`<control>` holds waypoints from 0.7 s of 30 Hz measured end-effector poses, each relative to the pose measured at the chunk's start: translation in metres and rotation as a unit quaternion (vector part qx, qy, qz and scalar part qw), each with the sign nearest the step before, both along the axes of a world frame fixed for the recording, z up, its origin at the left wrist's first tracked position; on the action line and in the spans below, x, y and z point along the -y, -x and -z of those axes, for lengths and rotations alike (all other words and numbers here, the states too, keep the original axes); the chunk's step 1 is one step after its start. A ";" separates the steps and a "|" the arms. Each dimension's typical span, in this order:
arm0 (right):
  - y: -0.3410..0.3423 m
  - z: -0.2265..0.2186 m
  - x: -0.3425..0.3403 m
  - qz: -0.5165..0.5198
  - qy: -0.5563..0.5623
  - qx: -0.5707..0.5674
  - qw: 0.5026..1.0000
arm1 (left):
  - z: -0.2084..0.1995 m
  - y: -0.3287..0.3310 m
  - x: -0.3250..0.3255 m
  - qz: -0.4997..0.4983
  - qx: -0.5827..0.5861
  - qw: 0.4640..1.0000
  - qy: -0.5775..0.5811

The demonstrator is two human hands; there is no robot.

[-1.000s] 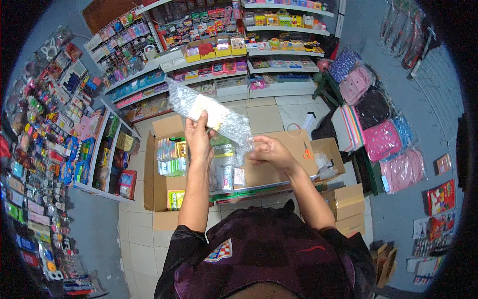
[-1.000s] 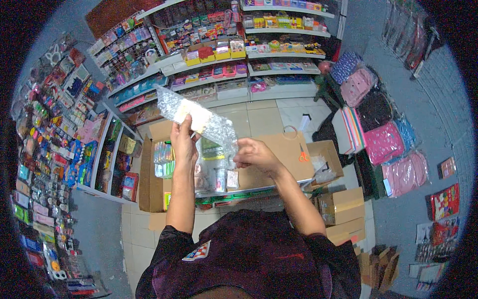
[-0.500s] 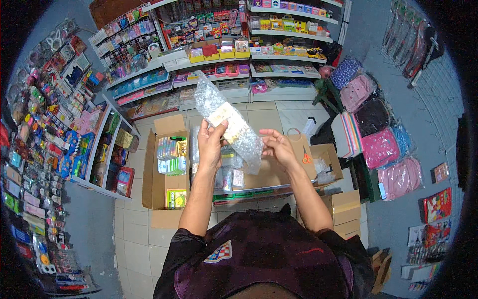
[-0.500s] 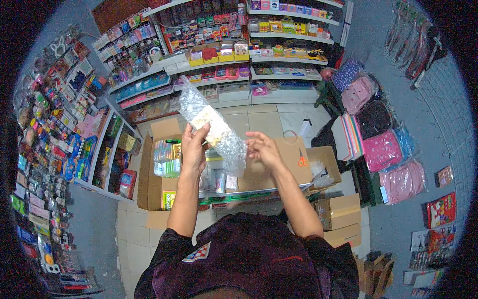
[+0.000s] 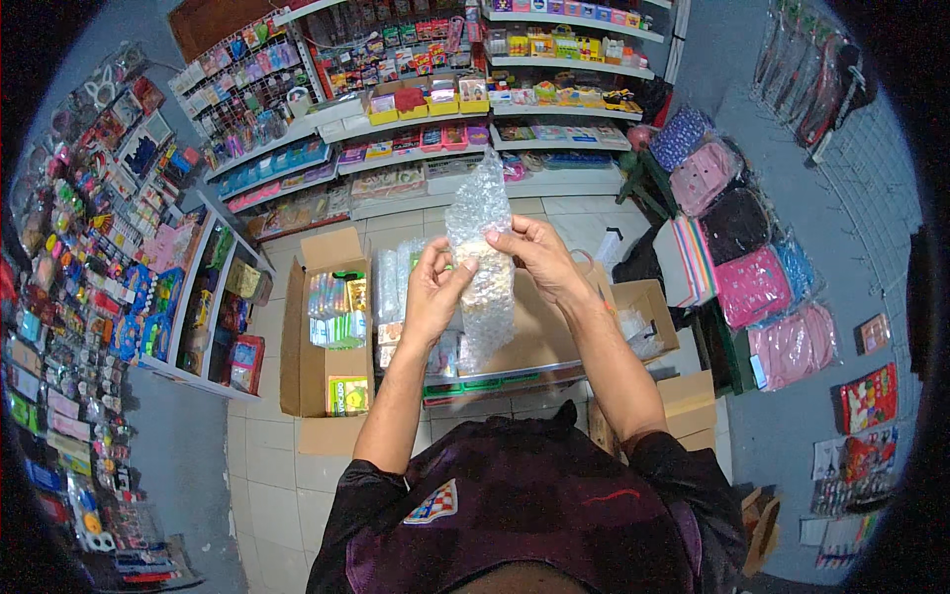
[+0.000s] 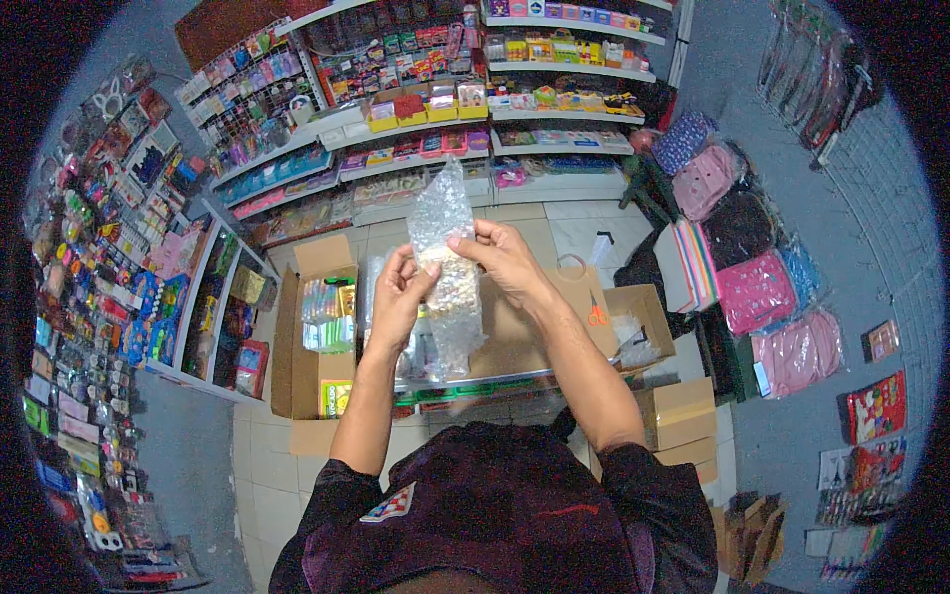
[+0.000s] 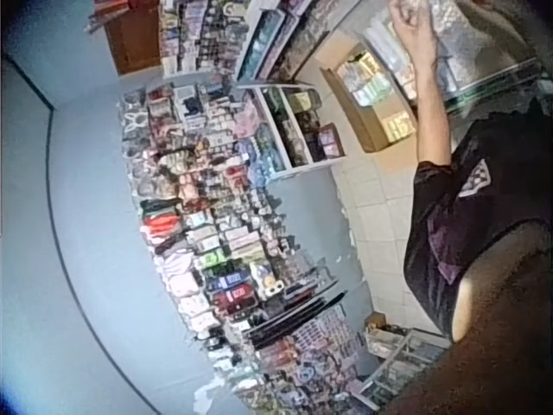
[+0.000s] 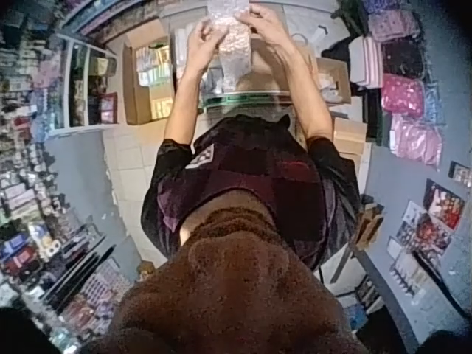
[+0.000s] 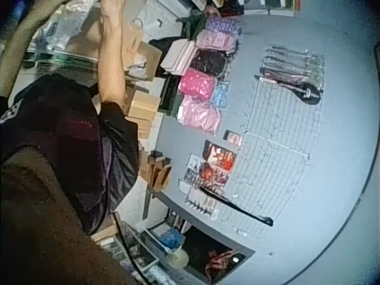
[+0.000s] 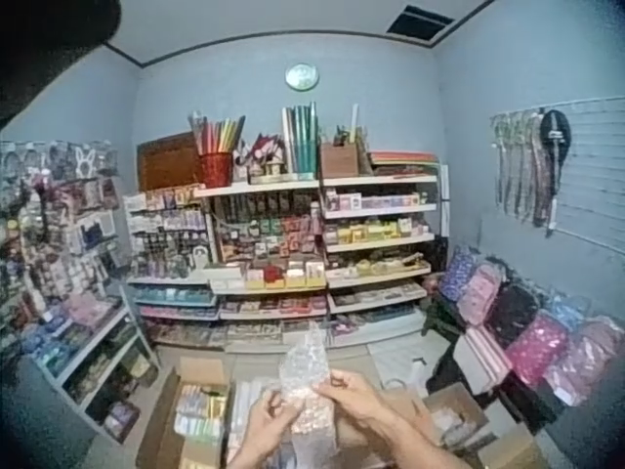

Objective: Packing various commercial product packets and boxes into a cardboard shipping box, including wrapping some in bubble wrap and securing them with tape.

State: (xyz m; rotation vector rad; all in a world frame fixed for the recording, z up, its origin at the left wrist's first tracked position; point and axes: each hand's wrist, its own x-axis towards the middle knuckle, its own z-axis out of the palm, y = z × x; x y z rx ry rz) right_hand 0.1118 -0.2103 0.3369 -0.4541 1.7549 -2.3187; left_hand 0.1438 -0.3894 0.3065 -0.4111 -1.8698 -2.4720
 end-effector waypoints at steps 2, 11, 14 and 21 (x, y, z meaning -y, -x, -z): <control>0.002 0.004 0.000 0.005 -0.003 0.005 1.000 | -0.002 -0.002 0.000 -0.054 -0.033 0.998 -0.026; 0.002 0.002 0.008 0.044 -0.011 0.022 0.999 | 0.004 0.003 0.005 -0.085 -0.080 0.993 0.034; 0.003 0.006 0.008 0.056 -0.009 0.017 0.998 | -0.004 0.001 0.008 -0.088 -0.068 0.990 0.083; 0.006 0.013 0.009 0.030 -0.017 -0.022 0.999 | -0.014 0.006 0.016 -0.049 -0.092 0.984 0.142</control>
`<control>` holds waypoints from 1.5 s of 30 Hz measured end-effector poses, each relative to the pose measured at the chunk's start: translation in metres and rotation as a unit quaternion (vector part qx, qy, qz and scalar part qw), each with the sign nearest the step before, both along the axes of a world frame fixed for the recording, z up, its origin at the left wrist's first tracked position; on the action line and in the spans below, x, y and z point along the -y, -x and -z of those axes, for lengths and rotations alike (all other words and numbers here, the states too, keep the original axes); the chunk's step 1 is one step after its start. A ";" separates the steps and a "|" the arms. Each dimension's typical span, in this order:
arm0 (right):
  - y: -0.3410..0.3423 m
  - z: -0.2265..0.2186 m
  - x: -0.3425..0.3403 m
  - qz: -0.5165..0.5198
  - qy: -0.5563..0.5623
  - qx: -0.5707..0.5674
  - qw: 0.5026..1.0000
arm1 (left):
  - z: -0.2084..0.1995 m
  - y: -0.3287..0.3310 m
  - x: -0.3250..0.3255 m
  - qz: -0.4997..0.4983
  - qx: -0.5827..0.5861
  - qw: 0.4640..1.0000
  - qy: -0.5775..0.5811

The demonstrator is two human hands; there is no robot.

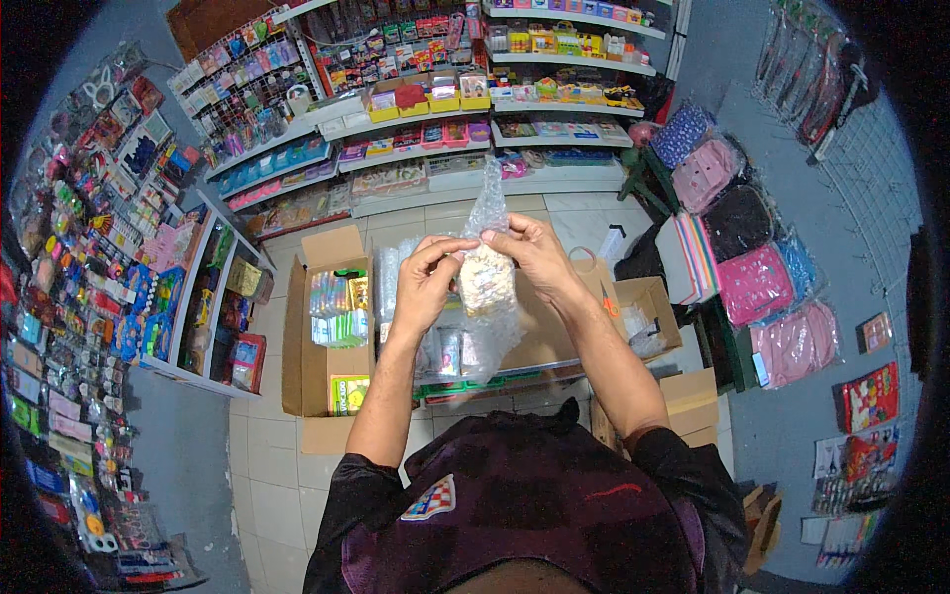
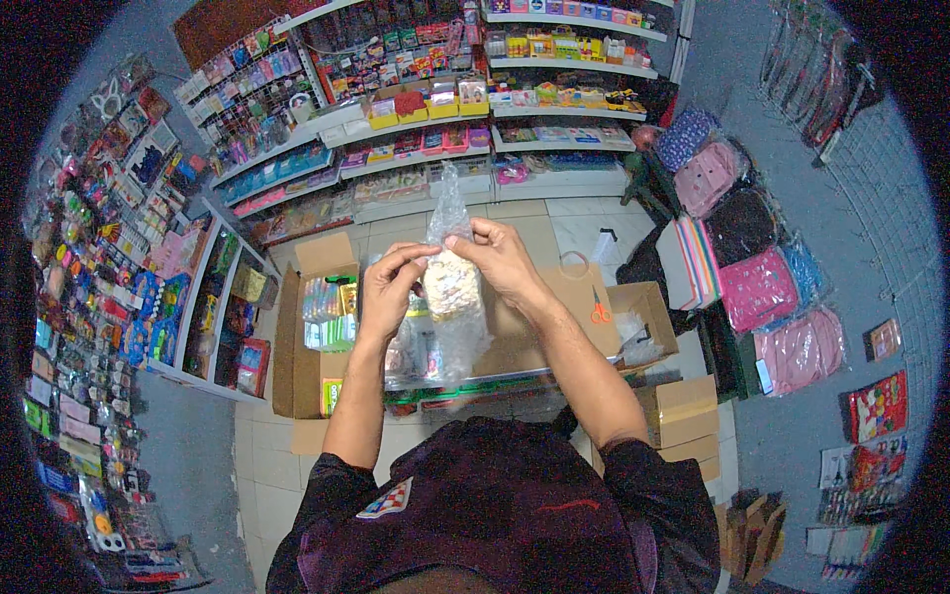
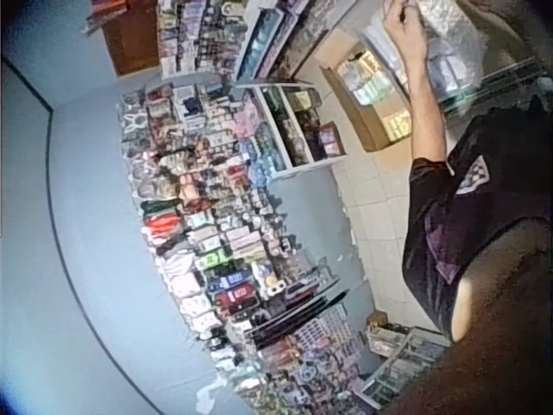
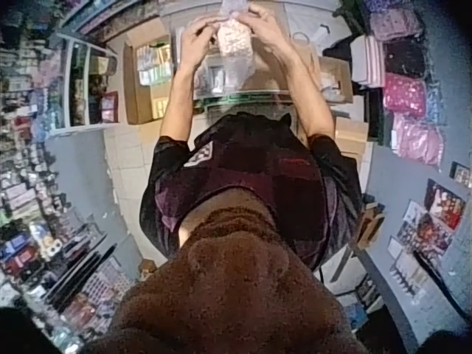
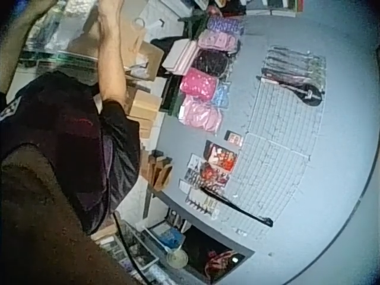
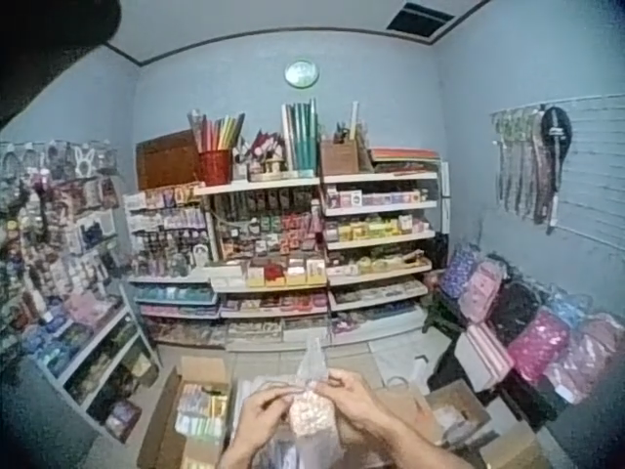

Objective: Packing various commercial product packets and boxes into a cardboard shipping box, including wrapping some in bubble wrap and securing them with tape.

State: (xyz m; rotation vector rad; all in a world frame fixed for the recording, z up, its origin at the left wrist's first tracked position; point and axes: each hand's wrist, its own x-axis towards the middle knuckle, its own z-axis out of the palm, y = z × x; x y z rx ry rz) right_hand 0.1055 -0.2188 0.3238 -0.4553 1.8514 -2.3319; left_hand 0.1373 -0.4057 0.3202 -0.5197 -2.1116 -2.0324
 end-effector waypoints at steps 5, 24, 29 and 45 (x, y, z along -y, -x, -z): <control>-0.012 -0.015 0.002 -0.051 -0.010 0.003 0.999 | 0.007 0.005 0.006 -0.042 -0.004 0.999 0.007; -0.015 0.025 0.022 0.139 -0.089 -0.178 0.970 | 0.020 0.003 -0.003 0.034 0.115 0.993 -0.005; -0.035 0.030 0.013 0.094 -0.254 -0.387 0.881 | 0.021 0.001 0.001 0.008 0.069 0.994 -0.081; -0.045 0.048 -0.007 0.039 -0.413 -0.433 0.800 | 0.049 0.016 -0.006 0.013 0.157 0.969 -0.188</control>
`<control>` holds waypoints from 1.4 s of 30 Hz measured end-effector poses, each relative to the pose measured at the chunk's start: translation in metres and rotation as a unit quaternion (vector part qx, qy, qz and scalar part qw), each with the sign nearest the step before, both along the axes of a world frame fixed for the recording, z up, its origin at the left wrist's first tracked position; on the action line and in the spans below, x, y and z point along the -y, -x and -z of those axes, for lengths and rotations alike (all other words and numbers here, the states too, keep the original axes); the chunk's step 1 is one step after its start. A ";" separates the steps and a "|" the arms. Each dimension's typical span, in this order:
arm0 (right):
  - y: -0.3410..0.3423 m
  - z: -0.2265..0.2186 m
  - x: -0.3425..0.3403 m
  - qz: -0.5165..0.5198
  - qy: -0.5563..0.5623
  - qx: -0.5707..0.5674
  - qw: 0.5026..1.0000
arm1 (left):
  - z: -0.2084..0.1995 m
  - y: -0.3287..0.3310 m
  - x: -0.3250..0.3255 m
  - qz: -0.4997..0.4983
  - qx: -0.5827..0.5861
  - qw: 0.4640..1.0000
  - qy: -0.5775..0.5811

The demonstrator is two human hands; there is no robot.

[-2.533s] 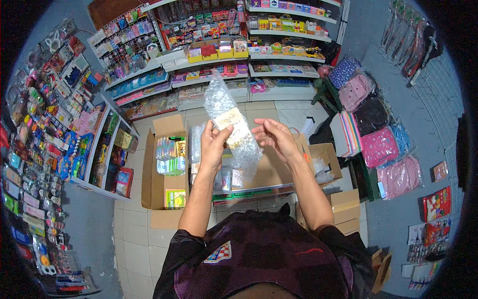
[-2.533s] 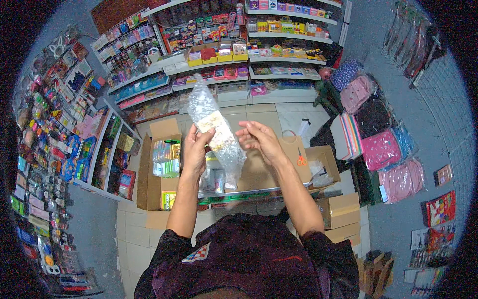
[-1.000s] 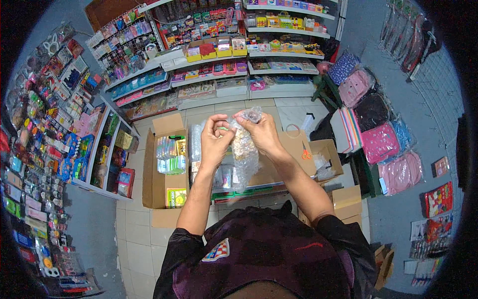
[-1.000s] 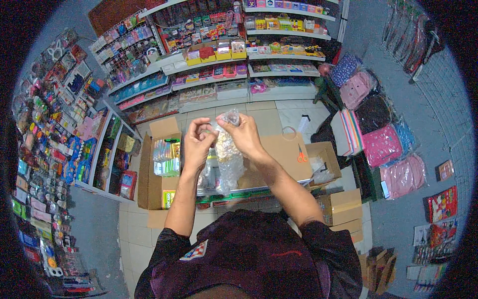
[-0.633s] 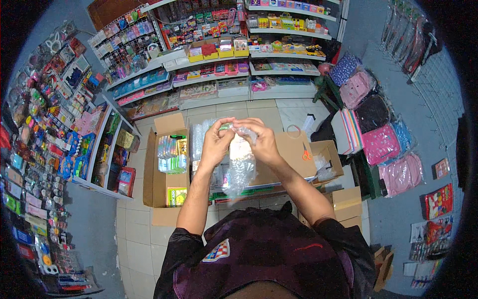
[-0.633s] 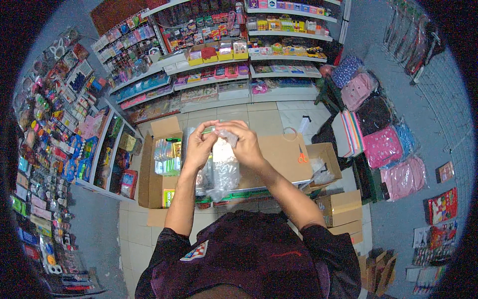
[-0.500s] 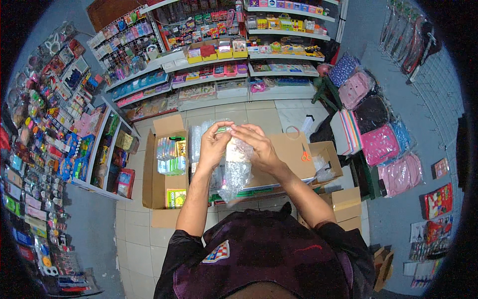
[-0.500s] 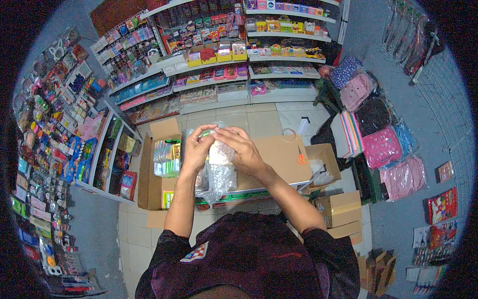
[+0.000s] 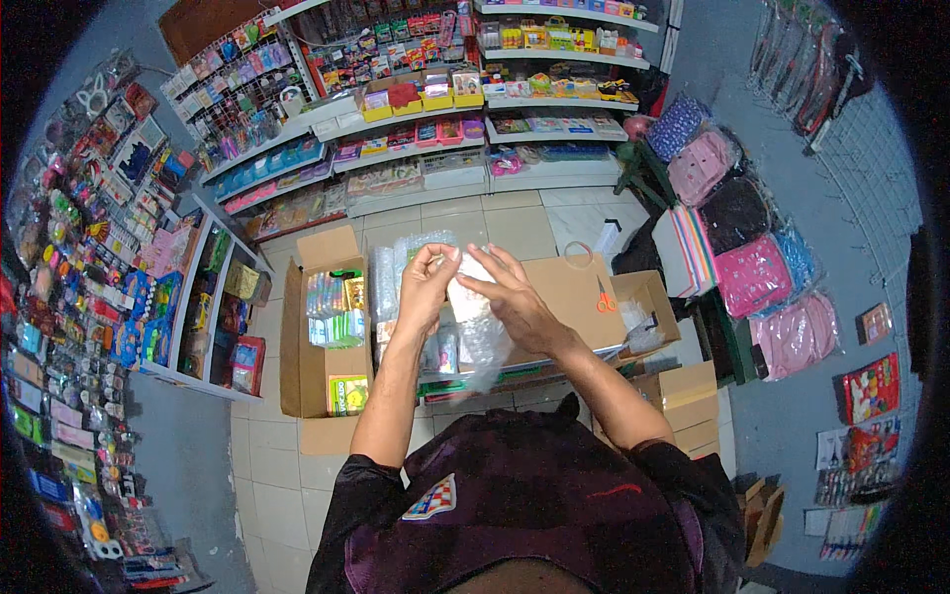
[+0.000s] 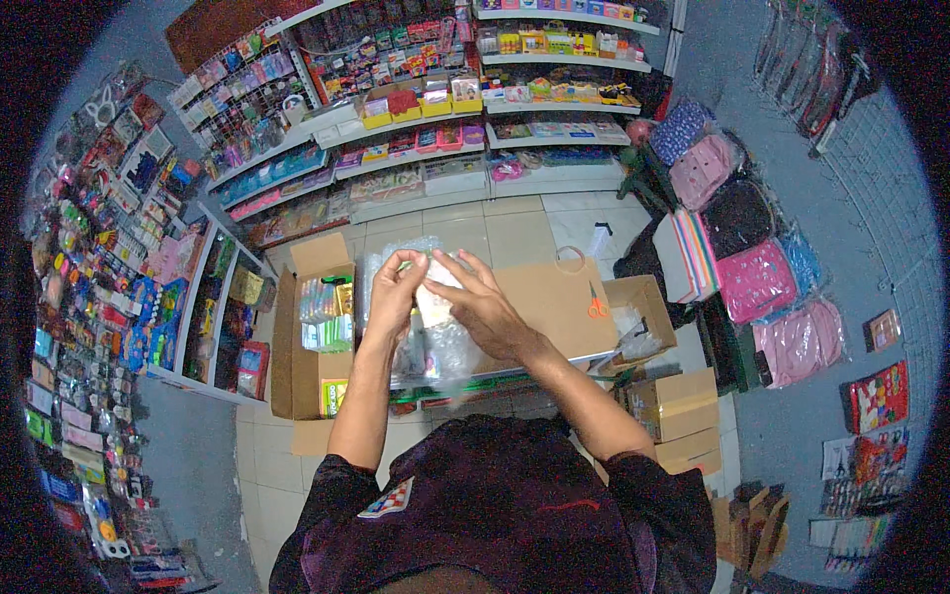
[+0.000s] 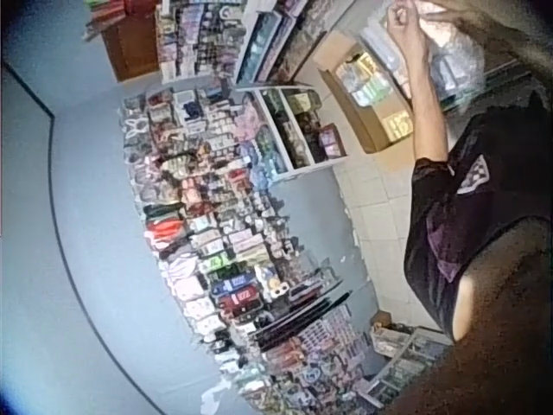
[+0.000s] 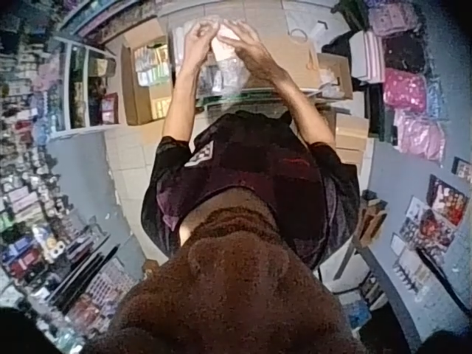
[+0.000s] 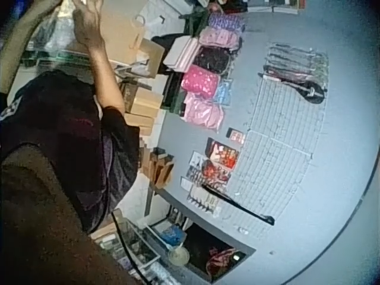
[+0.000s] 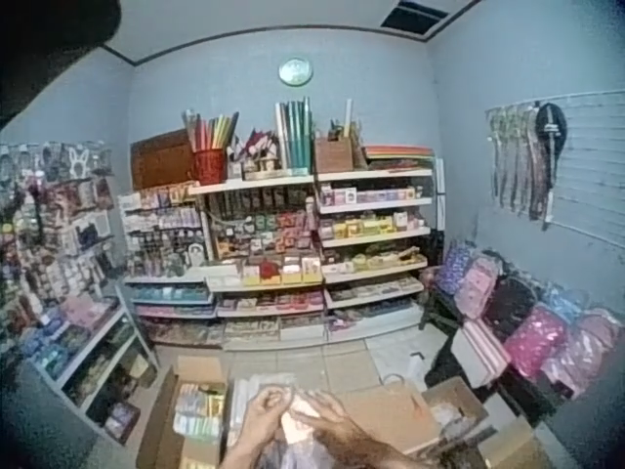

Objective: Packing various commercial product packets and boxes into a cardboard shipping box, including wrapping some in bubble wrap and securing them with tape.

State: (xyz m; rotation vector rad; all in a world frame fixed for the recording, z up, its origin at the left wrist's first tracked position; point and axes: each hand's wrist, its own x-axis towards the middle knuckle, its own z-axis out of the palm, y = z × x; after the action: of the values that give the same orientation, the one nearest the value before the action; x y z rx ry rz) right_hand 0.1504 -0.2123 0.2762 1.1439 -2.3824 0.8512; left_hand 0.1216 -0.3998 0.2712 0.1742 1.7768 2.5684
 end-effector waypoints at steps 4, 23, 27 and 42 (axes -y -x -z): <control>0.002 0.028 0.009 0.022 0.288 0.159 0.944 | -0.003 0.001 -0.007 -0.024 -0.030 0.999 -0.019; 0.025 -0.048 -0.039 -0.046 0.022 0.325 0.944 | -0.017 -0.005 -0.001 0.262 -0.031 0.934 0.240; 0.024 -0.042 -0.042 0.098 0.164 0.098 0.977 | -0.013 -0.015 -0.009 0.189 0.010 0.970 0.151; 0.019 -0.014 -0.037 0.022 0.502 0.418 0.757 | 0.003 -0.023 -0.024 0.136 -0.097 0.977 0.133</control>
State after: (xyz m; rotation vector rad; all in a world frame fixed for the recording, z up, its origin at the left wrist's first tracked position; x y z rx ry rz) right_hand 0.1318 -0.1757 0.2902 0.2250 -1.8029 2.5759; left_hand 0.1451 -0.3754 0.2678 0.6319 1.9767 2.1665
